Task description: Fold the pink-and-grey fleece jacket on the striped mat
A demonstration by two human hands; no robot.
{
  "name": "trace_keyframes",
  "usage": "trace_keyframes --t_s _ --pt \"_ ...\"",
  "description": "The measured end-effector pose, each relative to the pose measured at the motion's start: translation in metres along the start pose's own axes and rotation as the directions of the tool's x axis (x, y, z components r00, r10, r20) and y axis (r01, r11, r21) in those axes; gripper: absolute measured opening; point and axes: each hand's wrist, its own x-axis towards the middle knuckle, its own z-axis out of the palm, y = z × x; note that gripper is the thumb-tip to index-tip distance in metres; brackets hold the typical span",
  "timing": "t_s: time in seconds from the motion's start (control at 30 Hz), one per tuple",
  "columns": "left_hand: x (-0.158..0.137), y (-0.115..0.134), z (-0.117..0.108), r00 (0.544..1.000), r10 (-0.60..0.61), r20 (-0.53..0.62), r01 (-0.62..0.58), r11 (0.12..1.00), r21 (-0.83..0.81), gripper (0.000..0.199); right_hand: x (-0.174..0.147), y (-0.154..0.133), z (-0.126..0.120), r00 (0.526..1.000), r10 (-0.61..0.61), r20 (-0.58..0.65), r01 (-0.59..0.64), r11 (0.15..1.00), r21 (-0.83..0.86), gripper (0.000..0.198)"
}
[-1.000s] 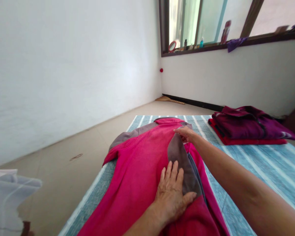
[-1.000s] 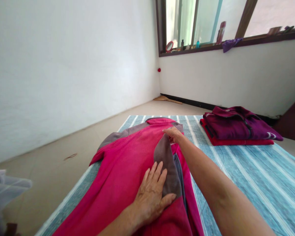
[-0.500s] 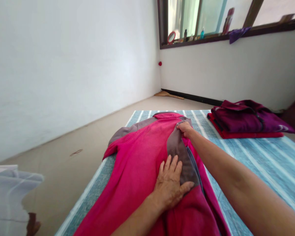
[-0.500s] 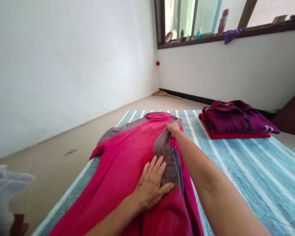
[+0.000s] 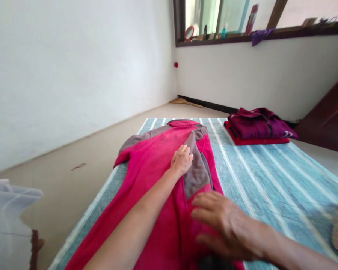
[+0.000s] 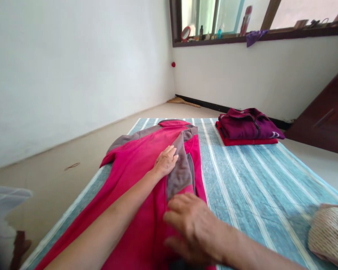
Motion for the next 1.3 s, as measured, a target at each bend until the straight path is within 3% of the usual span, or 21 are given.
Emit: trace_keyframes --t_s 0.03,0.07,0.17,0.3,0.47,0.6,0.73,0.87,0.97,1.07,1.17,1.3 --pt "0.005 0.002 0.001 1.0 0.0 0.005 0.0 1.0 0.002 0.032 -0.012 -0.014 0.009 0.997 -0.04 0.067 0.043 0.998 -0.037 0.025" --pt "0.009 0.004 0.002 1.0 -0.004 0.012 0.004 1.0 0.007 0.032 -0.021 -0.025 0.019 0.993 -0.1 0.055 0.105 0.989 -0.106 0.031" --pt "0.018 0.009 0.004 0.999 -0.03 0.039 0.029 0.999 0.025 0.034 -0.033 -0.037 0.05 0.999 -0.048 0.016 0.051 0.932 -0.358 0.022" --pt "0.023 0.012 0.007 0.994 -0.065 0.086 0.061 0.997 0.047 0.039 -0.03 -0.036 0.071 0.999 -0.032 0.015 0.035 0.889 -0.456 0.027" --pt "0.024 0.008 0.013 0.988 -0.082 0.132 0.074 0.995 0.069 0.048 -0.018 -0.038 0.05 0.993 -0.013 0.117 0.055 0.929 -0.366 0.008" --pt "0.027 0.005 0.017 0.983 -0.071 0.167 0.059 0.996 0.073 0.056 -0.011 -0.04 0.032 0.999 0.036 0.001 -0.035 0.979 -0.202 0.005" --pt "0.027 0.004 0.019 0.979 -0.069 0.191 0.054 0.995 0.08 0.063 -0.018 -0.042 0.049 0.997 0.017 -0.08 -0.036 0.969 -0.246 0.008" --pt "0.024 0.004 0.02 0.98 -0.065 0.188 0.048 0.994 0.093 0.068 -0.028 -0.042 0.072 0.996 -0.074 -0.04 0.057 0.944 -0.325 0.009" --pt "0.022 0.004 0.021 0.979 -0.065 0.192 0.049 0.995 0.09 0.071 -0.025 -0.043 0.066 0.997 -0.078 0.004 0.077 0.969 -0.235 0.009" --pt "0.022 0.004 0.021 0.978 -0.07 0.196 0.054 0.995 0.087 0.073 -0.018 -0.042 0.048 1.0 -0.014 -0.021 0.011 0.985 -0.169 0.009" --pt "0.022 0.004 0.022 0.977 -0.077 0.197 0.061 0.994 0.087 0.073 -0.016 -0.035 0.038 0.993 0.11 -0.049 -0.115 0.987 -0.111 0.028" --pt "0.023 0.005 0.021 0.974 -0.091 0.207 0.075 0.994 0.085 0.071 -0.028 -0.023 0.054 0.953 0.303 0.019 -0.298 0.946 -0.127 0.074"
